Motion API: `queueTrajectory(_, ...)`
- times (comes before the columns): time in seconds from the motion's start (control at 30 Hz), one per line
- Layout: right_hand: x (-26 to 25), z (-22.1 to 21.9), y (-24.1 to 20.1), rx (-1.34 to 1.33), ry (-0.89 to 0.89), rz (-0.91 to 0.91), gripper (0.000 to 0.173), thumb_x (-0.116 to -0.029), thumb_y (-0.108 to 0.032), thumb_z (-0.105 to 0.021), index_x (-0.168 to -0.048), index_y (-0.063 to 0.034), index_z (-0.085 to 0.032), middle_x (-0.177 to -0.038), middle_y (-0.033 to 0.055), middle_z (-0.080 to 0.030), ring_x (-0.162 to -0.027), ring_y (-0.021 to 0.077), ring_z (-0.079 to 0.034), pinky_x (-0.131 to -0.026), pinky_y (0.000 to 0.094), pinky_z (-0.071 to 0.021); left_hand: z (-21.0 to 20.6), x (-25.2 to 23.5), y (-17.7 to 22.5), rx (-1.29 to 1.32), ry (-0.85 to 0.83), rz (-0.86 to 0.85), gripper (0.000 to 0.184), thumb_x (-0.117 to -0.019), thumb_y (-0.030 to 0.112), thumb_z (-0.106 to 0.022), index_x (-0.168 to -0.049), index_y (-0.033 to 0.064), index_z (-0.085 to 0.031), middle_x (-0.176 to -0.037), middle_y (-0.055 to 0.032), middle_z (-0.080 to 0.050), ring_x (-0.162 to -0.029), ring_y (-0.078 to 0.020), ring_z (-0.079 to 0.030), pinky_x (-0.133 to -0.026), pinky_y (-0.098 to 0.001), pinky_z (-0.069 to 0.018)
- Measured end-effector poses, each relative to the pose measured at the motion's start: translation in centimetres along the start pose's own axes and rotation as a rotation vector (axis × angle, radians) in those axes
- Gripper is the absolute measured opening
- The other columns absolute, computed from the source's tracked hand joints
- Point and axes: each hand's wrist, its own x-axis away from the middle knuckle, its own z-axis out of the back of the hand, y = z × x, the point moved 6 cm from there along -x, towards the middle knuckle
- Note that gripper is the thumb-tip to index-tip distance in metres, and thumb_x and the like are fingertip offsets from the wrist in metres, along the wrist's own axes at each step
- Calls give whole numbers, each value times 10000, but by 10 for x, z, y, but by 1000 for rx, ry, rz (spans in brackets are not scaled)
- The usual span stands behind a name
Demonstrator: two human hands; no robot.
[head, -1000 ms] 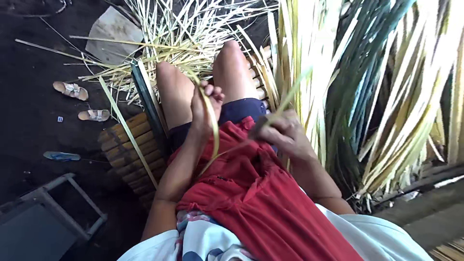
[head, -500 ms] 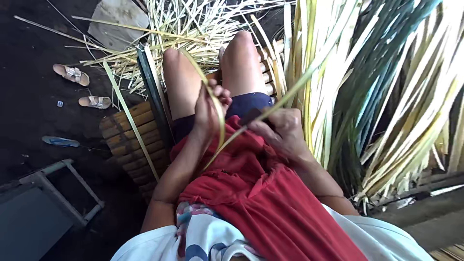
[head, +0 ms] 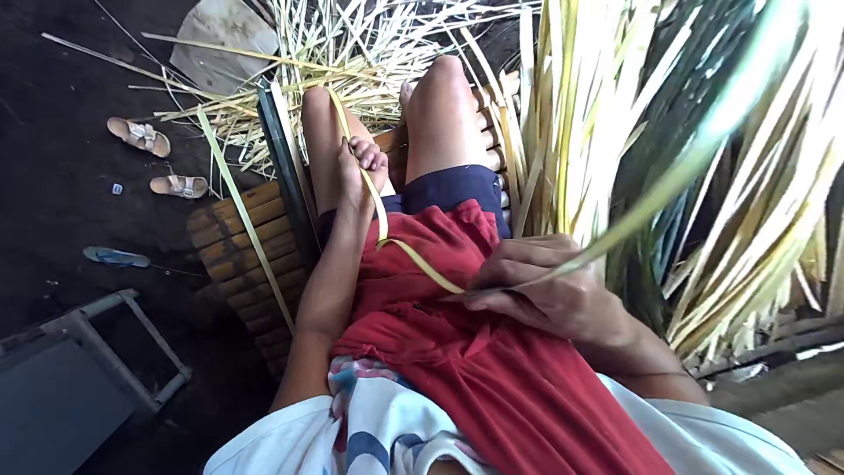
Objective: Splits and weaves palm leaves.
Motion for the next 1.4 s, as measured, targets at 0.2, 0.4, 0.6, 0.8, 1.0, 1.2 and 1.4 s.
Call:
queueTrajectory(0.2,4,74,-24,262,137,-106,271,-1027,-275,-628,-898,-45,-693,-786,48,-660,-717,92,-630,-633,237,-515,2,-60,-82,585,-21,444,468,-1119,472,-179,-946,172,-494,-537,72,-372,-378,-39,-354,-378,-185,-378)
queueTrajectory(0.4,65,174,-35,719,202,-588,421,-1040,-354,-583,-946,53,-637,-788,228,-647,-666,301,-627,-600,484,-477,3,-88,-56,70,-72,315,246,-1120,302,-407,-1188,88,-508,-846,-9,-679,-557,-74,-607,-522,-239,-551)
queueTrajectory(0.6,216,131,-8,536,120,-1234,143,-890,-166,-813,-933,-53,-737,-877,181,-713,-768,393,-687,-678,662,-524,-15,-98,-7,107,-183,165,334,-1145,275,-268,-1461,206,-351,-941,24,-703,-580,-41,-613,-494,-176,-509)
queueTrajectory(0.8,413,14,44,218,28,-1878,369,-878,-361,-821,-1034,-33,-755,-1017,271,-713,-990,503,-664,-861,749,-466,-37,-94,36,-106,-383,-17,346,-1126,146,-324,-1451,84,-427,-1019,31,-690,-698,-64,-652,-639,-222,-559)
queueTrajectory(1.0,348,32,48,297,211,-1746,444,-991,-378,-684,-1184,22,-687,-1121,304,-677,-1079,507,-644,-935,715,-467,-43,-68,64,-233,-334,-62,284,-1132,219,-334,-1347,102,-479,-806,74,-613,-487,7,-457,-440,-146,-399)
queueTrajectory(1.2,139,-28,130,15,-30,-930,265,-1022,-265,-632,-1117,-40,-736,-1077,195,-702,-1017,367,-681,-926,596,-525,-19,-35,76,-334,-380,-63,305,-1111,251,-442,-1364,109,-536,-985,14,-637,-572,-18,-527,-535,-171,-485)
queueTrajectory(1.4,56,-69,154,17,-287,-709,242,-1004,-223,-630,-1157,-84,-755,-1151,227,-687,-1140,440,-624,-955,643,-496,-6,-15,61,-338,-379,-98,219,-1055,331,-578,-1236,240,-661,-818,10,-639,-466,-44,-474,-430,-166,-436)
